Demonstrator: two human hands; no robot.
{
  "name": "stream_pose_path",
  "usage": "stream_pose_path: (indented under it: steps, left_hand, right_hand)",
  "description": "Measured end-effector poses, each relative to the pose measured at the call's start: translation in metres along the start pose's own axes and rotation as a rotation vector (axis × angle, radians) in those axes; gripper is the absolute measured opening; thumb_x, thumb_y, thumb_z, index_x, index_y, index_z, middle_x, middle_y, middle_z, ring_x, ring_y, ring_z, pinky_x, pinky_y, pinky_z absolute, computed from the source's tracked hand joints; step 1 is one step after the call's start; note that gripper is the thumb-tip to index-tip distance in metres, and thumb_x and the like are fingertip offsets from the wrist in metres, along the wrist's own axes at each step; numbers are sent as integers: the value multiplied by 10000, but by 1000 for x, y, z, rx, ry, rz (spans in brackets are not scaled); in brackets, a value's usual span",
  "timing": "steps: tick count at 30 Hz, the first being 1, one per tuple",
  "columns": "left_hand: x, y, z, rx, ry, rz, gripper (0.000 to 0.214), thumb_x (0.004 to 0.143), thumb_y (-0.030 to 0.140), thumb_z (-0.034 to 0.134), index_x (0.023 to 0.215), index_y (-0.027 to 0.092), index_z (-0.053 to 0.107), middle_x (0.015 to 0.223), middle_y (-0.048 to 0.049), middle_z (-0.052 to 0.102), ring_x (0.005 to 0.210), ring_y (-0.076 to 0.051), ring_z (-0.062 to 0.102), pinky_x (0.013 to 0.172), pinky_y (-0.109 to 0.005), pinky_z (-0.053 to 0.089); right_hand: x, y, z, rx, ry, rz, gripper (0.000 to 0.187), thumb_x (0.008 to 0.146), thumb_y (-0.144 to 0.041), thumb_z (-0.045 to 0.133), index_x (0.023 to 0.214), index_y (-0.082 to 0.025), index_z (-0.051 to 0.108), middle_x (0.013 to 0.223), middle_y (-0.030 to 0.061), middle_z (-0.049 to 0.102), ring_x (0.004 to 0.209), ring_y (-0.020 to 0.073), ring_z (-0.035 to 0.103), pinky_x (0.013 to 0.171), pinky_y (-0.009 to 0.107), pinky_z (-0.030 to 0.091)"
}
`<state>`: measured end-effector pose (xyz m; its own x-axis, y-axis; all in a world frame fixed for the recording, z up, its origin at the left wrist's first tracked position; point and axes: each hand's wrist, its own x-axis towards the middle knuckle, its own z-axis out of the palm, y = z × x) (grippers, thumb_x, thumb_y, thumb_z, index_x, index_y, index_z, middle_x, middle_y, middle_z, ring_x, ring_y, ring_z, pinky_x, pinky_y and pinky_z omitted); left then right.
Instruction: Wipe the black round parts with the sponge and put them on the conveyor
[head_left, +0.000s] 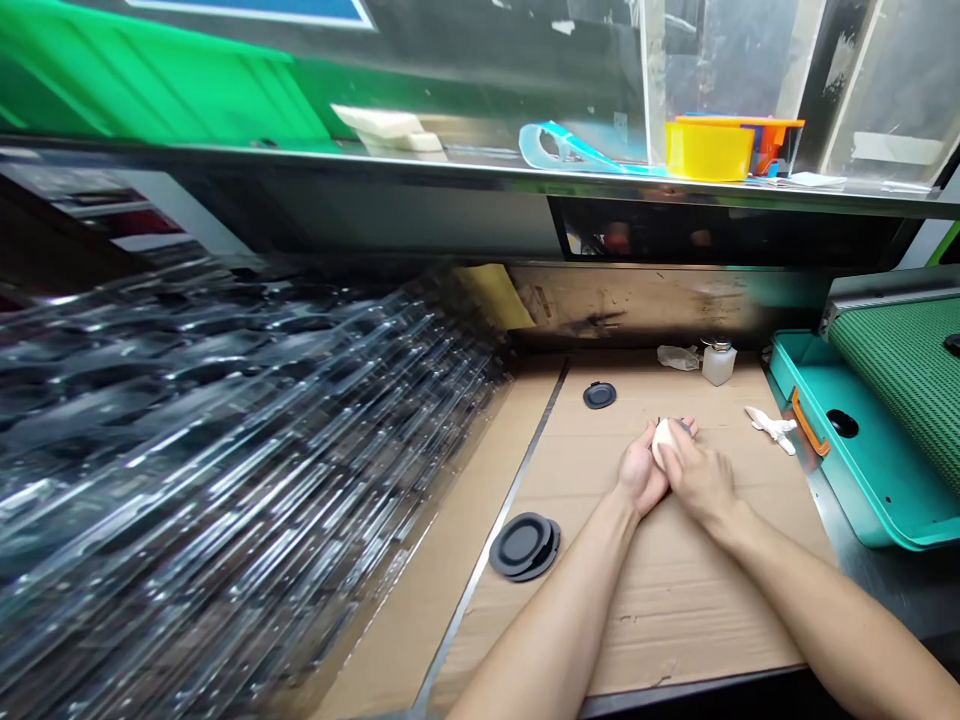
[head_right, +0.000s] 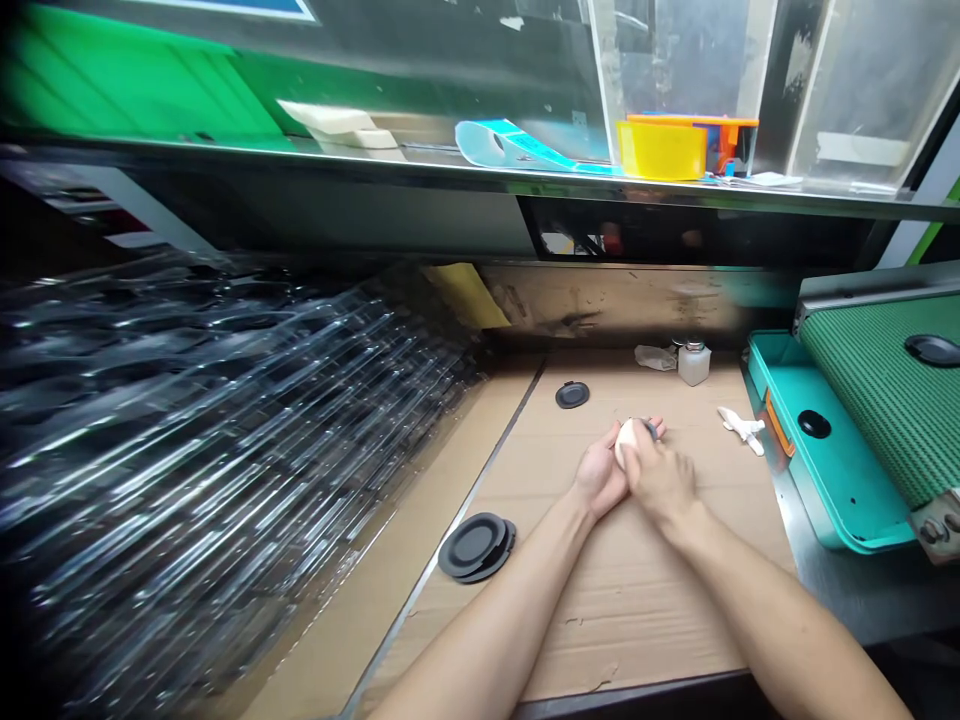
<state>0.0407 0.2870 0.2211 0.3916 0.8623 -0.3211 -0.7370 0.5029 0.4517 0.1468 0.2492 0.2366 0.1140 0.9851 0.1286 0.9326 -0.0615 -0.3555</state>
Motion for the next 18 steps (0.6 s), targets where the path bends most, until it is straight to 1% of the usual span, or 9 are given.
stream_pose_path:
  steps: [1, 3, 5, 7, 8, 11, 13, 16, 18]
  left_hand:
    - [0, 1, 0, -2, 0, -13, 417, 1057, 351, 339, 1098, 112, 677, 1160, -166, 726, 1124, -242, 693, 1029, -398, 552]
    - [-1, 3, -2, -20, 12, 0, 417, 1059, 345, 323, 1114, 117, 668, 1170, -166, 722, 1108, -242, 700, 990, -401, 572]
    - [-2, 6, -3, -36, 20, 20, 411, 1061, 333, 311, 1095, 118, 660, 1200, -170, 711, 1111, -252, 699, 933, -398, 591]
    - [-3, 8, -4, -39, 7, 9, 409, 1058, 343, 318, 1078, 111, 654, 1251, -187, 687, 1127, -275, 693, 878, -390, 599]
    - [-3, 9, -5, -41, 2, 0, 413, 1055, 356, 324, 1073, 107, 652, 1261, -198, 679, 1127, -288, 692, 852, -387, 600]
    - [-4, 13, -6, -71, -29, -12, 427, 1037, 380, 332, 1099, 100, 648, 1232, -225, 679, 1120, -319, 688, 788, -397, 595]
    - [-5, 15, -6, -101, -62, -11, 409, 1010, 336, 342, 1146, 97, 645, 1202, -227, 688, 1123, -330, 681, 765, -402, 587]
    - [-9, 18, -5, -120, -104, -9, 390, 950, 247, 379, 1195, 100, 644, 1186, -214, 698, 1123, -325, 677, 783, -406, 578]
    - [-12, 19, -2, -100, -124, -3, 372, 944, 241, 403, 1187, 96, 646, 1195, -211, 697, 1120, -320, 679, 816, -409, 573]
  right_hand:
    - [2, 2, 0, 13, -3, -24, 534, 1021, -502, 399, 1523, -330, 458, 1095, 99, 758, 910, 259, 723, 816, 347, 532]
    - [8, 12, 0, 63, 39, 38, 519, 1019, -506, 405, 1492, -314, 499, 1076, 103, 761, 928, 268, 721, 834, 359, 529]
    - [16, 26, -3, 159, 131, 114, 507, 1017, -515, 403, 1440, -276, 547, 1095, 111, 755, 1001, 277, 707, 876, 369, 518]
    - [22, 39, -4, 275, 222, 121, 495, 1014, -525, 406, 1380, -244, 584, 1161, 109, 738, 1087, 269, 679, 924, 361, 503]
    - [24, 44, -4, 322, 247, 114, 487, 1012, -526, 409, 1354, -234, 597, 1179, 106, 733, 1110, 260, 669, 939, 351, 497]
    - [24, 49, -3, 363, 237, 115, 457, 1001, -521, 436, 1304, -233, 621, 1170, 97, 737, 1102, 249, 670, 938, 342, 496]
    - [23, 48, -1, 338, 205, 121, 434, 991, -517, 462, 1285, -249, 636, 1151, 87, 746, 1082, 251, 679, 923, 341, 500]
    - [23, 46, 1, 307, 183, 113, 419, 982, -519, 484, 1271, -264, 648, 1140, 78, 752, 1065, 249, 689, 899, 333, 506]
    - [23, 46, 2, 282, 172, 106, 422, 979, -523, 488, 1269, -263, 652, 1134, 80, 756, 1056, 251, 694, 886, 331, 507]
